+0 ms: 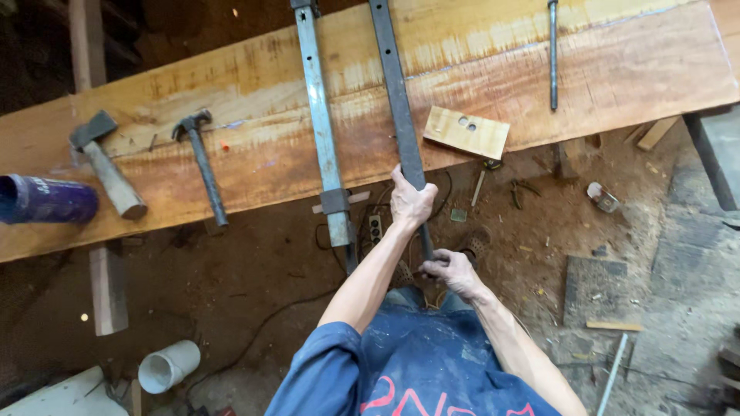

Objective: The person assembles a wooden structure by clamping two wooden planks together with metal bars and tightening them with a wrench. They then hammer nails along the seam of the planks to secure them.

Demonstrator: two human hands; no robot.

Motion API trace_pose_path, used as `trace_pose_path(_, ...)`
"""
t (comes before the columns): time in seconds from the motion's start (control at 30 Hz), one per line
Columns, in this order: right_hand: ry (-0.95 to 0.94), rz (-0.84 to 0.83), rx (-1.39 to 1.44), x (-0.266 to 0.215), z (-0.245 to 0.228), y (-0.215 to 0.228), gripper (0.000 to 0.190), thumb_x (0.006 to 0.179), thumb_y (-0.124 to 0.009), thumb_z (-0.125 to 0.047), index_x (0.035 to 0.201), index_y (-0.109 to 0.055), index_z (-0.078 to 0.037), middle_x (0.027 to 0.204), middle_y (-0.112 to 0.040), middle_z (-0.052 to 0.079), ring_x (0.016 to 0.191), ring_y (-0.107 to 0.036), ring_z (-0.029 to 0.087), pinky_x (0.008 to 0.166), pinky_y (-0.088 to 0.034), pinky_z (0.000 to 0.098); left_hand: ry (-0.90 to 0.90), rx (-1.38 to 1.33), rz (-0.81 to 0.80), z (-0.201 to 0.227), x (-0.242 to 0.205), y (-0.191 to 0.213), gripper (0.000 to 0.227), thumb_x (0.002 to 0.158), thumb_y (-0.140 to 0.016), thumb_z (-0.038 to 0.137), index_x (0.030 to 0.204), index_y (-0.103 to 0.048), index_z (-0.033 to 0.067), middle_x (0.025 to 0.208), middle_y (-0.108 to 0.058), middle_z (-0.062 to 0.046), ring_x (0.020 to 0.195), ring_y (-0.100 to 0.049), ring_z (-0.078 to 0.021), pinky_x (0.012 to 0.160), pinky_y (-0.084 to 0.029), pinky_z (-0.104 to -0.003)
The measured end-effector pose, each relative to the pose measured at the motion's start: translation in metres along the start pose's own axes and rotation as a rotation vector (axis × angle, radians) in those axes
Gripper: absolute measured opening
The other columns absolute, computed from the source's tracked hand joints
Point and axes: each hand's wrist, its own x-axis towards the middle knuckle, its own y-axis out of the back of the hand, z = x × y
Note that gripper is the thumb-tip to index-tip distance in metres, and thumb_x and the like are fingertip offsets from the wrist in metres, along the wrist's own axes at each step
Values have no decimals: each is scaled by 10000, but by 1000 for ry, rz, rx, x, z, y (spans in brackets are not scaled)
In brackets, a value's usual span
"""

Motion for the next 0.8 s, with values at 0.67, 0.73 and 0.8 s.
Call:
trace_pose_path(0.67, -120, 47, 127, 9, 30, 1, 383, 895, -745, -322, 1142, -700, -33, 1003, -764, 53, 872, -709, 127, 724, -558, 274, -72, 14, 16, -15, 9, -10, 885, 747, -676, 353, 1488, -279, 78, 988, -727, -239, 911, -725, -395, 865, -545, -471)
trace_pose_path(0.73, -116, -92, 473, 14, 28, 9, 379, 901, -702, -331, 1150, -702, -45, 1011, -781, 24, 877, -729, 107, 721, -570, 264, -79, 18, 4, -14, 13, -13, 887, 753, -672, 347, 1488, -262, 69, 957, -724, -218, 876, -727, -378, 841, -548, -466)
trace_pose_path(0.8, -113, -155, 540, 9, 27, 8, 405, 855, -752, -319, 1136, -702, -32, 990, -806, 50, 863, -738, 136, 759, -603, 284, -62, 23, -31, -16, 12, -13, 900, 748, -664, 336, 1488, -233, 61, 920, -723, -183, 826, -732, -350, 799, -553, -459)
